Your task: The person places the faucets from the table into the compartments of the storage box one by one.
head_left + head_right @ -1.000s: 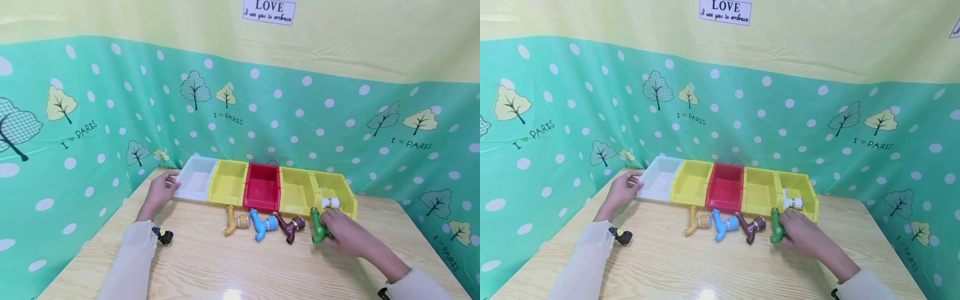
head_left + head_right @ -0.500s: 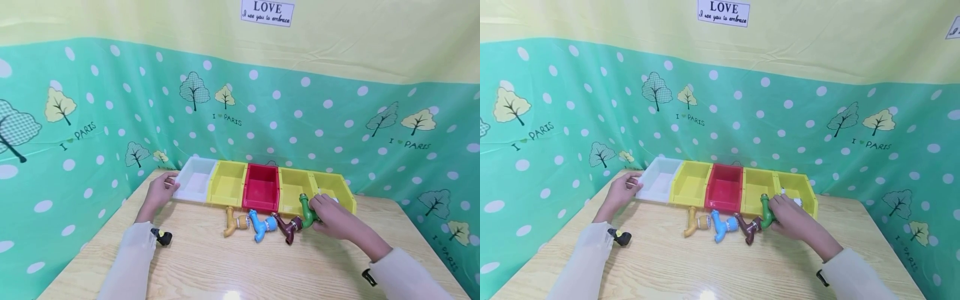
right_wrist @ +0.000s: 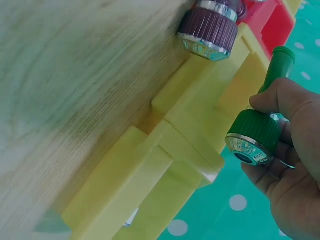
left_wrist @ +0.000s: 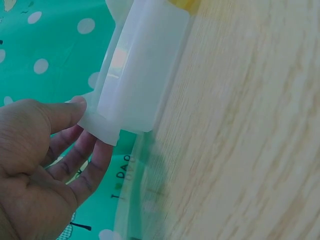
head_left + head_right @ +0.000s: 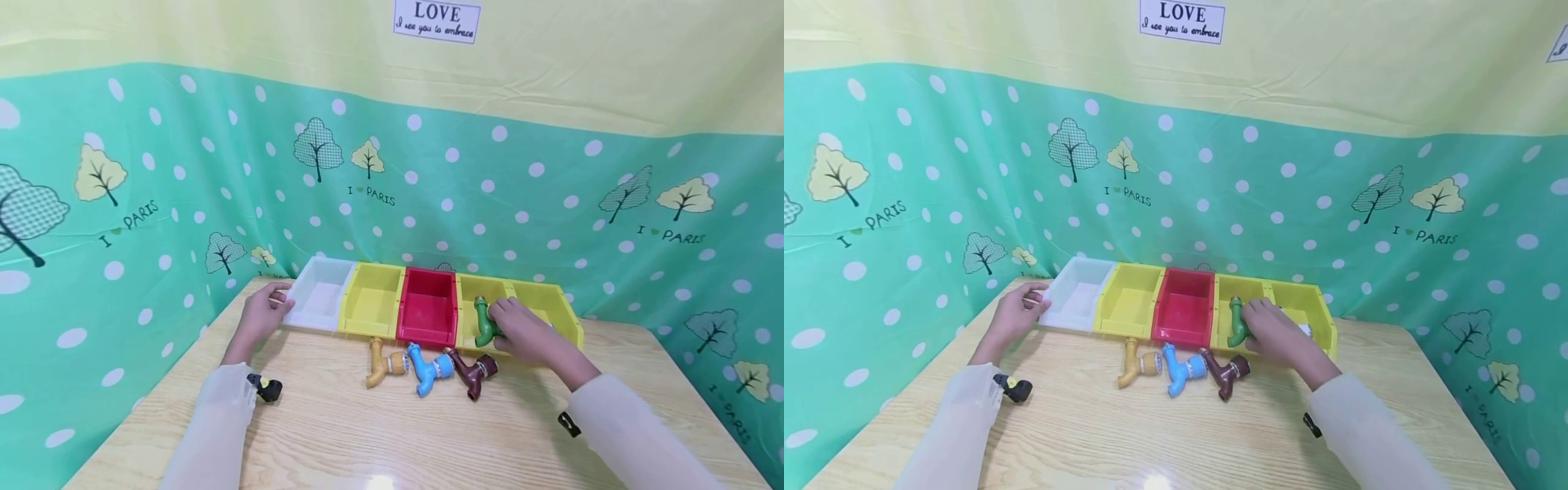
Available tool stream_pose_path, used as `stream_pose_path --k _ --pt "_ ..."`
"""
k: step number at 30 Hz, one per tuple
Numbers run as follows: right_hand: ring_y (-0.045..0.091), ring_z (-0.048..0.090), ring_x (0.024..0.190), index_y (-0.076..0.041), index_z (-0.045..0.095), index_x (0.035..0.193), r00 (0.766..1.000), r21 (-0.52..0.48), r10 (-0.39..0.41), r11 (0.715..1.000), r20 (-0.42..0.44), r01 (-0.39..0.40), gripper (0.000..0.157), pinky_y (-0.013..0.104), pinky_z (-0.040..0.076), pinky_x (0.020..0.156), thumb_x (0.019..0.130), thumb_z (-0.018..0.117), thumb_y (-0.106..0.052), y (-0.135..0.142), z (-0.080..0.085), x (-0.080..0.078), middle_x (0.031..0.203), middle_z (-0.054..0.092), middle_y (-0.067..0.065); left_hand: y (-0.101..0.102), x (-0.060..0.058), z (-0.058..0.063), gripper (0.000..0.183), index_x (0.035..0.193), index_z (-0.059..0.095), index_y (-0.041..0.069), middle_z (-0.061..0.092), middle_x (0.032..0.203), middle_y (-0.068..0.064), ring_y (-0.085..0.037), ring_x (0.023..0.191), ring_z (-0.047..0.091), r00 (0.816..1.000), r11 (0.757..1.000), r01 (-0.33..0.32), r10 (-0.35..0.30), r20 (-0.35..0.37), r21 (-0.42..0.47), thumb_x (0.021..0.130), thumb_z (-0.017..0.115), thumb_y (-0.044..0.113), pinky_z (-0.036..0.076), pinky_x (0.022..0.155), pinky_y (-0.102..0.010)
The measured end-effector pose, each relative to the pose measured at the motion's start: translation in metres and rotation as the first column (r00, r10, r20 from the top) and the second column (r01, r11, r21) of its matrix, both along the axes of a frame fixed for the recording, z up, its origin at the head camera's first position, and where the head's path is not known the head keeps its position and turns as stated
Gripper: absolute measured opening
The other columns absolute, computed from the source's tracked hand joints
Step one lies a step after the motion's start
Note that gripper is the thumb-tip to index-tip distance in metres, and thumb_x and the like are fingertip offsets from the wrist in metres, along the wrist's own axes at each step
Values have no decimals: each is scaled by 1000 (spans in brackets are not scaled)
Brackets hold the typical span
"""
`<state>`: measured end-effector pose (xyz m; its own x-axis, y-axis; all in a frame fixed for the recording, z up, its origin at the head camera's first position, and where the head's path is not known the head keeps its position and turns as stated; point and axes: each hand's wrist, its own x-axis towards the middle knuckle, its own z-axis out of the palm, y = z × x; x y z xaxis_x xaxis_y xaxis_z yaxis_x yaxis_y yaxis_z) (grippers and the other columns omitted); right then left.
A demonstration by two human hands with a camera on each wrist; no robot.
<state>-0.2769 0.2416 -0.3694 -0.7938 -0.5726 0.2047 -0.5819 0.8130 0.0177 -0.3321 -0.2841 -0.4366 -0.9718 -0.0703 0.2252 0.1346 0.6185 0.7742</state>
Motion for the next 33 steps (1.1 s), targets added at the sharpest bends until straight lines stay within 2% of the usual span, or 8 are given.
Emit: stream_pose_path --k 7,14,18,24,33 --pt "26 50 91 -2 60 101 999 -10 -34 999 26 34 25 41 49 78 83 77 -5 -4 -5 -21 99 57 9 -1 0 -2 41 142 55 4 61 117 -19 -35 104 64 1000 1000 -1 1 -10 -5 103 63 15 57 80 -40" --pt "28 51 95 2 61 107 994 17 -89 996 70 88 25 44 51 84 88 76 -6 -13 -12 -40 100 57 10 -1 1 -2 41 142 55 2 62 116 -20 -35 104 64 1000 1000 3 -3 -16 -12 103 63 14 58 81 -42" --pt "31 54 101 5 61 114 991 32 -111 994 80 108 31 47 52 91 90 76 -7 -16 -16 -47 108 60 15 0 0 0 41 141 55 2 62 116 -20 -35 103 65 1000 1000 6 -7 -25 -14 103 63 14 58 81 -42" --pt "40 56 111 10 62 119 990 55 -111 993 87 106 38 53 50 100 88 77 -5 -20 -21 -57 118 61 24 0 0 1 41 142 54 2 62 116 -20 -35 103 64 1000 1000 2 -2 -16 -12 103 63 14 58 81 -42" --pt "42 58 110 11 63 119 988 120 -122 987 98 110 37 53 50 100 88 75 -3 -21 -30 -66 114 63 25 1 -1 1 42 142 54 3 62 116 -18 -34 104 64 1000 1000 -1 1 1 6 103 64 16 57 80 -38"
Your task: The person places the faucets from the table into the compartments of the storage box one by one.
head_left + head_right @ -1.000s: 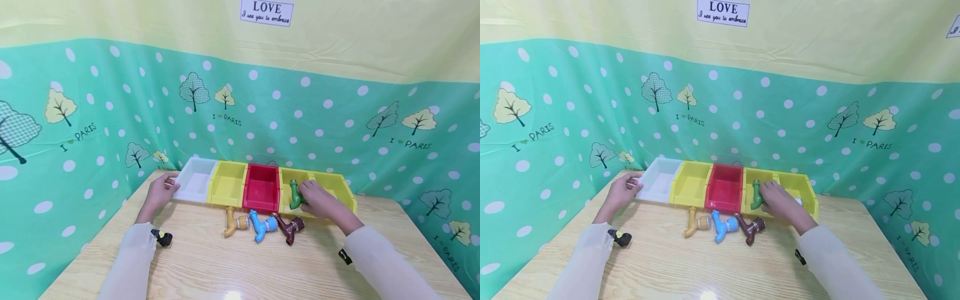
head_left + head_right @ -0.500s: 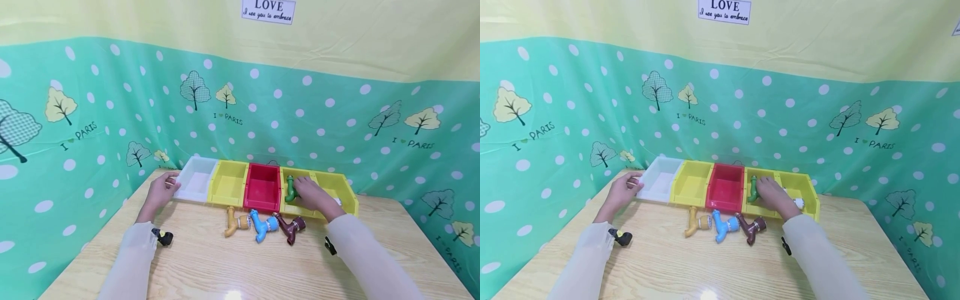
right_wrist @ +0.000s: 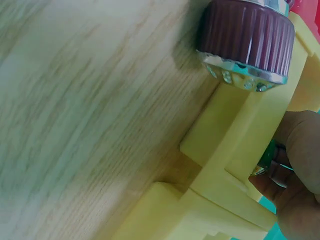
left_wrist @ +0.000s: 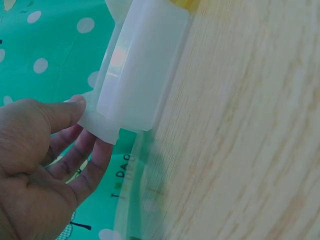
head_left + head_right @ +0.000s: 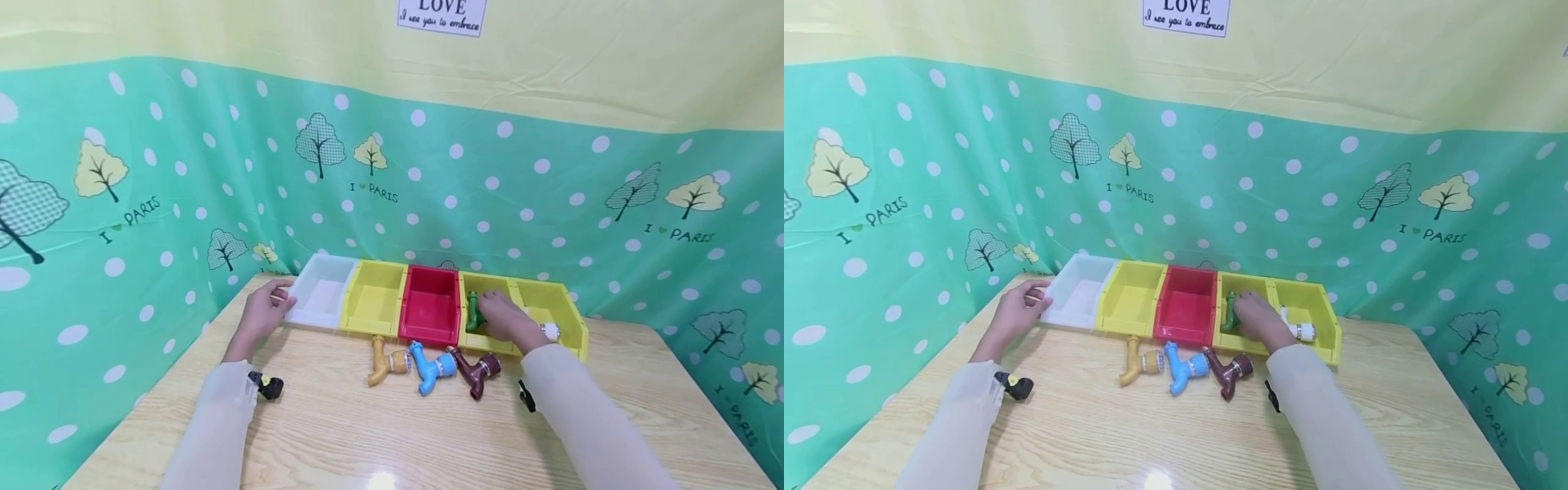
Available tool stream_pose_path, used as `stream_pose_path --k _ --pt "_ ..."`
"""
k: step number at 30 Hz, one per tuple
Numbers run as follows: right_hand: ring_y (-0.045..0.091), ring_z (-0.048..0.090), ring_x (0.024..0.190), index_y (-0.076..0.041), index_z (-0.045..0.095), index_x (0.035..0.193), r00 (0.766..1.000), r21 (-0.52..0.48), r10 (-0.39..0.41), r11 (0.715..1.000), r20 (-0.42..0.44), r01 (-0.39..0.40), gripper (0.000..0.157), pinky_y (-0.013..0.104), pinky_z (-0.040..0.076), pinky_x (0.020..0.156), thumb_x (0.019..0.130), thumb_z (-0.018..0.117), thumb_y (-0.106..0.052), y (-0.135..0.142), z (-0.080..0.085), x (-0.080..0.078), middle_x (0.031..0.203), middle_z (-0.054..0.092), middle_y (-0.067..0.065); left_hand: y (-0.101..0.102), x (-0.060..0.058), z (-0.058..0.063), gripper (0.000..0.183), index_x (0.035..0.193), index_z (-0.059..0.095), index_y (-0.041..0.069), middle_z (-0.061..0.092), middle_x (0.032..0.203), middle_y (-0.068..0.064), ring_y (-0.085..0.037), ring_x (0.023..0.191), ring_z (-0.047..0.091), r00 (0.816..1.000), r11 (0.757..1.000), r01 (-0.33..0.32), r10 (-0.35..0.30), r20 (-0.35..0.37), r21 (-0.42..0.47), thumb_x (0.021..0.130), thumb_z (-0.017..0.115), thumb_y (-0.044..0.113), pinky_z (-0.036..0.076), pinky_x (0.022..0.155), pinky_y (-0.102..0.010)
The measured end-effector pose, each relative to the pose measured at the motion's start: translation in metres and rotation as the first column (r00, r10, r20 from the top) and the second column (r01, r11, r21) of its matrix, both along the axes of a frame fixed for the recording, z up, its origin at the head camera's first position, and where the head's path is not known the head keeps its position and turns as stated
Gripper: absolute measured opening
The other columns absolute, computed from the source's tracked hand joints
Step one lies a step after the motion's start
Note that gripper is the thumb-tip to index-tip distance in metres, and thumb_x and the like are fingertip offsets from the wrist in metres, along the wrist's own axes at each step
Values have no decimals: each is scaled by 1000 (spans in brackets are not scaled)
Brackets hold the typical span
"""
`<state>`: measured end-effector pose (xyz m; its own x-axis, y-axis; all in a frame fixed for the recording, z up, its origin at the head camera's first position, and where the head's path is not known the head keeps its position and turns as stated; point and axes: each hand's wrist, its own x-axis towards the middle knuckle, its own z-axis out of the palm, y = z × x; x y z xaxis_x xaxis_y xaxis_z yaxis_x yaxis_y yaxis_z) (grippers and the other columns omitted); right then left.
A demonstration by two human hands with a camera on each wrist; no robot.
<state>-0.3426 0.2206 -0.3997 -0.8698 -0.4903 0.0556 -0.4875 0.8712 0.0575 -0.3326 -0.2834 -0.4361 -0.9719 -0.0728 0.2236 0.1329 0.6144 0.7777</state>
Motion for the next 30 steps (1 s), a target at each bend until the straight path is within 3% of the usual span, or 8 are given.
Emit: stream_pose_path --k 6,18,25,30 --pt "41 60 109 9 64 118 999 23 -29 999 29 28 31 52 50 101 87 72 5 -4 -3 -3 110 65 22 0 1 0 43 143 54 3 62 116 -19 -34 104 64 1000 1000 3 -3 4 -1 103 64 16 57 80 -38" --pt "32 64 93 3 68 108 995 12 -68 998 79 68 20 47 56 90 89 70 8 -10 -2 -3 96 64 15 0 -1 -1 42 142 55 5 61 116 -18 -34 104 64 1000 1000 -9 9 6 4 103 64 16 57 80 -38" --pt "30 65 89 3 69 109 993 -9 -65 998 97 66 18 46 58 86 91 67 7 -7 2 0 95 65 14 0 0 -1 42 142 54 4 61 117 -18 -35 105 64 1000 1000 -9 9 7 1 103 64 16 57 81 -38" --pt "28 64 88 3 71 107 998 -18 -32 999 61 33 14 44 58 85 94 64 4 -2 6 7 94 65 12 0 0 -1 42 142 55 3 62 115 -19 -34 103 64 1000 1000 -7 7 -5 -10 103 63 15 57 78 -38"
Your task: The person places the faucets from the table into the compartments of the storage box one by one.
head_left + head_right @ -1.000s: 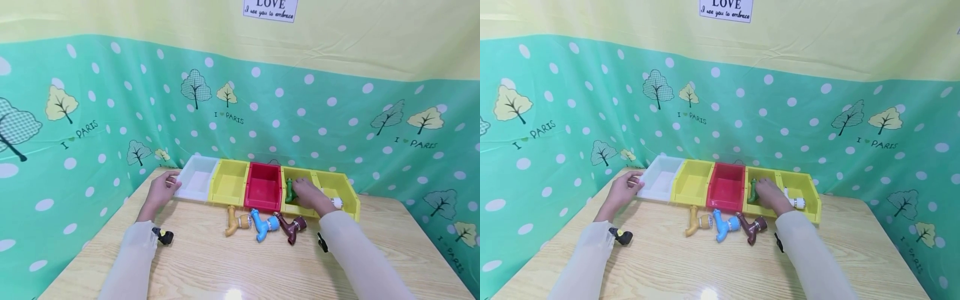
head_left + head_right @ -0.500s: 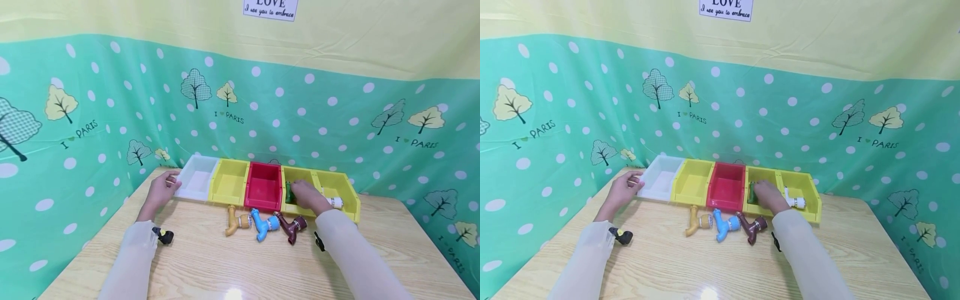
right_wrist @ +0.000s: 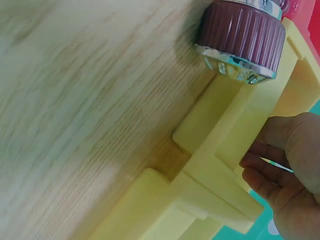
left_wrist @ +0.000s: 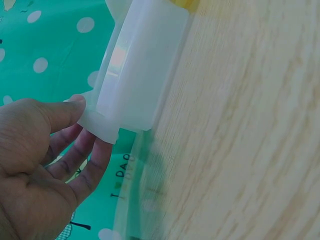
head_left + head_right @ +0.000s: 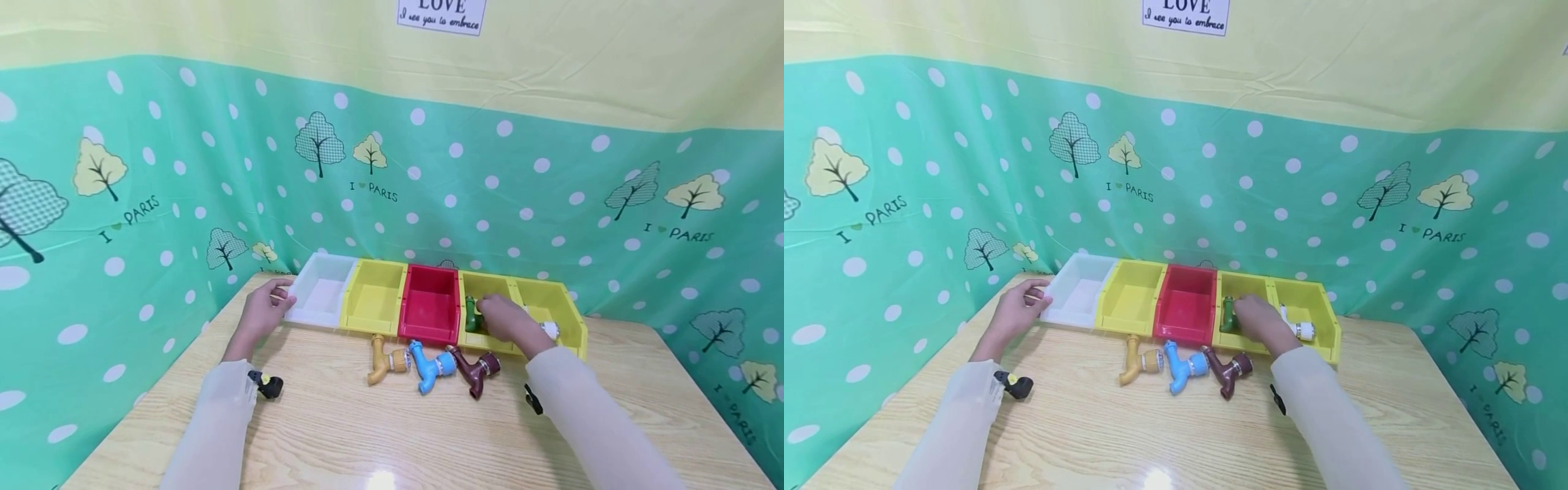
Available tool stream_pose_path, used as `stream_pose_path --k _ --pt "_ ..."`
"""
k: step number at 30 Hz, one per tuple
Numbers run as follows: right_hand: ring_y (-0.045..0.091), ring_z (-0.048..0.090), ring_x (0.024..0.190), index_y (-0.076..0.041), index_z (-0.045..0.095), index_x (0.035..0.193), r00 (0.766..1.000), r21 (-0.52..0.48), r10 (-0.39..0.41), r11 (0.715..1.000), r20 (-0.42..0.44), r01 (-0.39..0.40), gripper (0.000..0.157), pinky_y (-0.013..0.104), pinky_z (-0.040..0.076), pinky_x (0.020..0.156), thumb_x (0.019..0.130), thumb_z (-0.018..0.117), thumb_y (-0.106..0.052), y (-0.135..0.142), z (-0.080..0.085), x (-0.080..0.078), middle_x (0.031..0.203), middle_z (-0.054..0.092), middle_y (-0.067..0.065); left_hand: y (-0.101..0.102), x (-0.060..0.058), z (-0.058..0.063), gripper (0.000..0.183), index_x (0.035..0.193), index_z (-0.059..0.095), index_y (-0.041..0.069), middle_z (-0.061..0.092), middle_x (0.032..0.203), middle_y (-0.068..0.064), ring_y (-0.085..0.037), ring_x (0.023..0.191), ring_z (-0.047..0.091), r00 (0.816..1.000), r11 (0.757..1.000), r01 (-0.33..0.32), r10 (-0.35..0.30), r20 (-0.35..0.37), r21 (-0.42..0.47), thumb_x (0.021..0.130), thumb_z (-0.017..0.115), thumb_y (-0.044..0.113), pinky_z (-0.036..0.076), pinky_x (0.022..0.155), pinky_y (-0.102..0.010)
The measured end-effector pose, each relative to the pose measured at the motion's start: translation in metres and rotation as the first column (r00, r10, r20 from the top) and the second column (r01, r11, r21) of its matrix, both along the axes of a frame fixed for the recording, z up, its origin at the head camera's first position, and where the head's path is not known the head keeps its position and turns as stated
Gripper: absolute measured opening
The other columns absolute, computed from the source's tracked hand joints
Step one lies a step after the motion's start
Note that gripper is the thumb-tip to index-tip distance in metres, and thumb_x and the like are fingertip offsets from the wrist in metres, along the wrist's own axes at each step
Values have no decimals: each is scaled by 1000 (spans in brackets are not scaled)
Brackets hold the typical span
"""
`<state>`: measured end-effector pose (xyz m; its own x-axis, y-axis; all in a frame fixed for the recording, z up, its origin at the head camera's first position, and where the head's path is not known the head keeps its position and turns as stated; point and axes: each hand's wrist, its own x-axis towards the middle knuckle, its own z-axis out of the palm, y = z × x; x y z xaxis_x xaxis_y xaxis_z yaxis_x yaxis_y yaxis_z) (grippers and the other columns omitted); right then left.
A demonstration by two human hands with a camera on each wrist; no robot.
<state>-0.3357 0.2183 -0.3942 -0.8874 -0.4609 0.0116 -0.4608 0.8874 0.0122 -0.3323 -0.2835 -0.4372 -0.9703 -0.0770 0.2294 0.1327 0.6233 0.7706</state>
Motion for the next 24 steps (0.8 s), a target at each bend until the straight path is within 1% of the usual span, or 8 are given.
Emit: stream_pose_path --k 3,8,11,15,18,24 --pt "28 64 88 3 71 104 998 10 37 999 -43 -36 11 45 58 84 95 64 2 3 3 6 93 65 12 1 0 0 42 142 55 3 62 115 -19 -34 102 63 1000 1000 0 0 -5 -2 103 64 14 57 77 -37" --pt "27 63 87 1 72 105 993 24 66 998 -94 -64 11 44 58 82 96 65 0 9 5 16 93 66 11 1 -1 1 43 143 54 3 62 116 -19 -34 103 63 1000 1000 0 0 6 2 103 63 14 57 77 -36" --pt "27 62 86 1 73 104 987 16 95 995 -129 -93 12 43 58 81 96 65 1 12 5 22 93 67 10 1 0 1 42 143 54 4 62 116 -19 -34 103 63 1000 1000 6 -6 10 4 103 63 15 57 76 -37" --pt "27 63 86 1 73 103 972 8 139 990 -189 -140 11 43 58 80 93 69 0 17 5 32 93 68 10 1 -1 1 42 143 54 4 62 116 -18 -34 103 63 1000 1000 7 -7 9 10 103 63 15 58 75 -36" --pt "27 63 88 0 73 105 961 15 165 986 -222 -166 14 43 58 81 92 71 -1 19 7 42 95 69 10 2 -1 1 42 142 55 4 62 115 -18 -34 103 63 1000 1000 1 -1 10 10 103 64 15 58 74 -35" --pt "26 63 91 -1 72 109 938 32 224 974 -263 -224 19 41 57 83 89 70 -1 20 5 58 99 70 10 2 -1 0 42 142 55 4 62 115 -18 -34 103 63 1000 1000 -1 1 6 4 103 64 15 57 75 -35"
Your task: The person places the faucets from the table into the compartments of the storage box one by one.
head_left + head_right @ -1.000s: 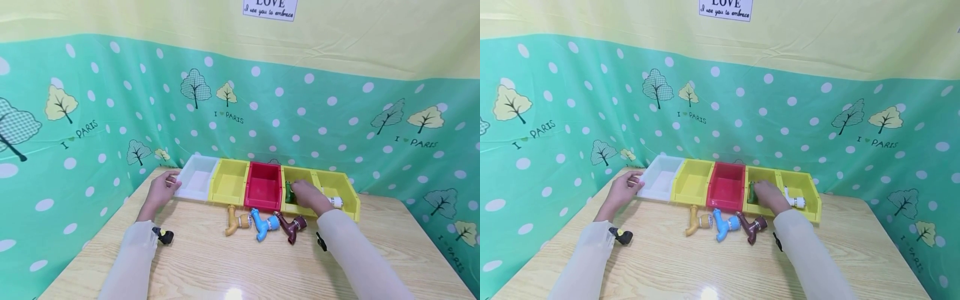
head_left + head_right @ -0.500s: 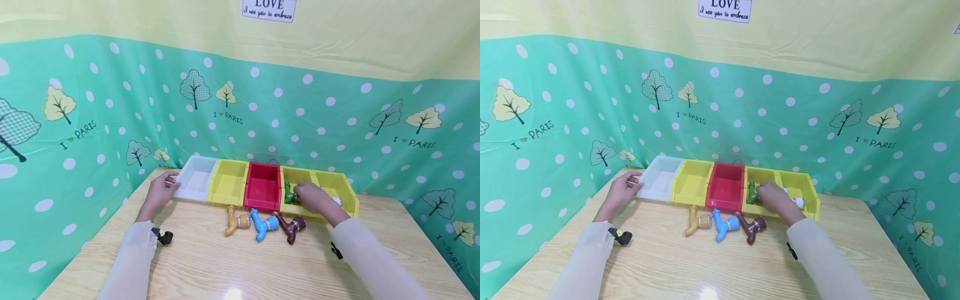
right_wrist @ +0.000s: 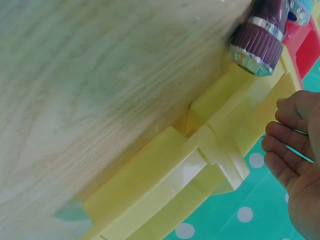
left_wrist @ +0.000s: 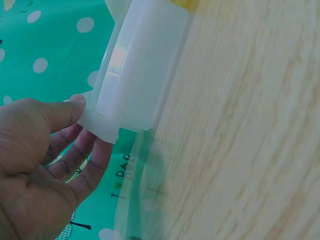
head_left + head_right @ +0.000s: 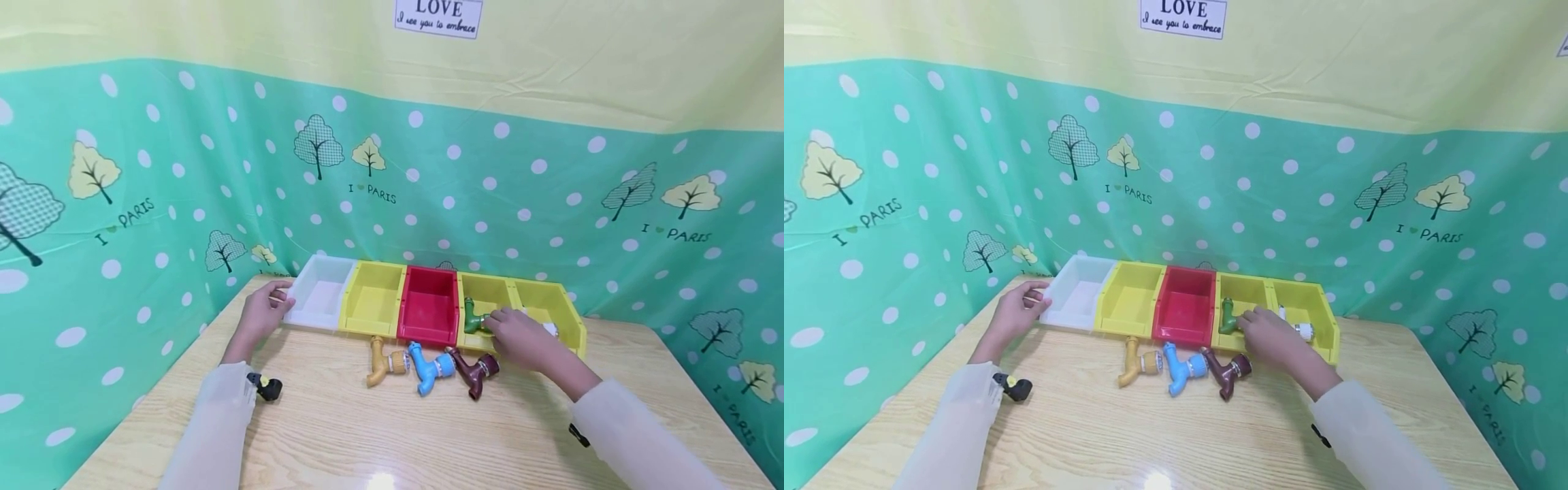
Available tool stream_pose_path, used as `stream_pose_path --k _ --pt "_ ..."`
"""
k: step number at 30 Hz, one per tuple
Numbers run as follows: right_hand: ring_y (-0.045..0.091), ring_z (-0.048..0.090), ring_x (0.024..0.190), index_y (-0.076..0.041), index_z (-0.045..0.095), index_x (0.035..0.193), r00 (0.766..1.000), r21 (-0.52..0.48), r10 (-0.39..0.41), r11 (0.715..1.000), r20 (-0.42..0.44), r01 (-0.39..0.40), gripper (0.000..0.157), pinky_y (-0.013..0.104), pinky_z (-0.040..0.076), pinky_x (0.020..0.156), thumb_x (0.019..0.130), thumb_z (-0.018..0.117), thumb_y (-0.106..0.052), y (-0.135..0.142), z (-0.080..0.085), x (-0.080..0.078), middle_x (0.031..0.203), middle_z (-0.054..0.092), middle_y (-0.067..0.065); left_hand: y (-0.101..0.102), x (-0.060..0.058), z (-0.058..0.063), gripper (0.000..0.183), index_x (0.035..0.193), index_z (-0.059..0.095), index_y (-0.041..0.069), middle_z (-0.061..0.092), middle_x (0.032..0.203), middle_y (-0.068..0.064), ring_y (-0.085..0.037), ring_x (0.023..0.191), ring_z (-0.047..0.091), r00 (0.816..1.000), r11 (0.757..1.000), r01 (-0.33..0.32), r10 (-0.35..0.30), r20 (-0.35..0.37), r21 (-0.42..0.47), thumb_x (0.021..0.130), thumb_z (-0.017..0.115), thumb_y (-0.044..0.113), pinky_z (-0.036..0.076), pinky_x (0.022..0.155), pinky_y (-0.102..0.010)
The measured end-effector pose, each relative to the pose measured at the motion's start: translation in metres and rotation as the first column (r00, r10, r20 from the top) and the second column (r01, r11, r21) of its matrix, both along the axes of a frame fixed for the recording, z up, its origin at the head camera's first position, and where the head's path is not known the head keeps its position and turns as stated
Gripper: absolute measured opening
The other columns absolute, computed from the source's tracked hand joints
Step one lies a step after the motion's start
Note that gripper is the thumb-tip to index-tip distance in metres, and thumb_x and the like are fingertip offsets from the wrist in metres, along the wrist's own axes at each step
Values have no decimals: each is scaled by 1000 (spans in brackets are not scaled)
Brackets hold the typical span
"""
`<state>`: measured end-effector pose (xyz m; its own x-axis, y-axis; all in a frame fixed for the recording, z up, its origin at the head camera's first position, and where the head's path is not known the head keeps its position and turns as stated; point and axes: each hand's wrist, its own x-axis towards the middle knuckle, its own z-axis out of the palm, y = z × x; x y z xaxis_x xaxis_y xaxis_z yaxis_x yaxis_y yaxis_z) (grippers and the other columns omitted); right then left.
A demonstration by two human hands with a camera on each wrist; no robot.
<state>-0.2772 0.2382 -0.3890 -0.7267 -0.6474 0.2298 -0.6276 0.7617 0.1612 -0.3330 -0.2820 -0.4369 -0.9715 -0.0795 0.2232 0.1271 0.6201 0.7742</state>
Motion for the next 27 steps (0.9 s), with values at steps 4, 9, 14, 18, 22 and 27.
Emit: stream_pose_path --k 4,9,14,18,22,27 --pt "27 62 93 -1 72 108 999 24 40 999 -33 -39 21 41 57 83 87 76 -5 -1 -3 10 102 70 10 0 0 -1 43 143 54 3 62 116 -19 -34 103 63 1000 1000 3 -3 -6 -5 103 64 15 57 76 -36" --pt "24 62 96 -5 72 107 998 58 65 996 -24 -63 22 41 56 87 87 78 -10 -4 -7 21 102 70 7 0 0 -1 42 143 54 3 62 116 -19 -34 103 63 1000 1000 -1 1 -5 -4 103 63 15 57 76 -36" --pt "22 60 94 -6 72 108 994 87 110 990 -17 -108 21 39 56 86 88 77 -10 -5 -11 28 100 68 4 1 -1 -1 42 143 55 5 62 115 -18 -34 103 64 1000 1000 -6 6 0 1 103 63 16 57 73 -33" --pt "22 60 93 -6 72 111 990 102 138 985 -1 -137 25 40 56 87 87 78 -10 -6 -13 32 100 67 4 1 -1 -2 42 143 54 4 62 115 -18 -34 103 63 1000 1000 -1 1 1 3 103 63 17 57 72 -32" --pt "23 61 94 -4 72 117 988 115 148 982 44 -152 31 41 56 87 88 78 -12 -7 -14 34 102 67 5 0 -2 -2 42 142 54 4 61 115 -19 -35 103 63 1000 1000 5 -5 1 3 104 63 17 58 73 -34" --pt "22 60 95 -4 70 118 985 137 156 977 77 -165 34 41 56 88 88 80 -19 -8 -17 36 104 67 5 -1 -3 -2 41 141 55 5 62 114 -18 -34 101 63 1000 1000 5 -5 -1 0 103 63 16 58 73 -36"
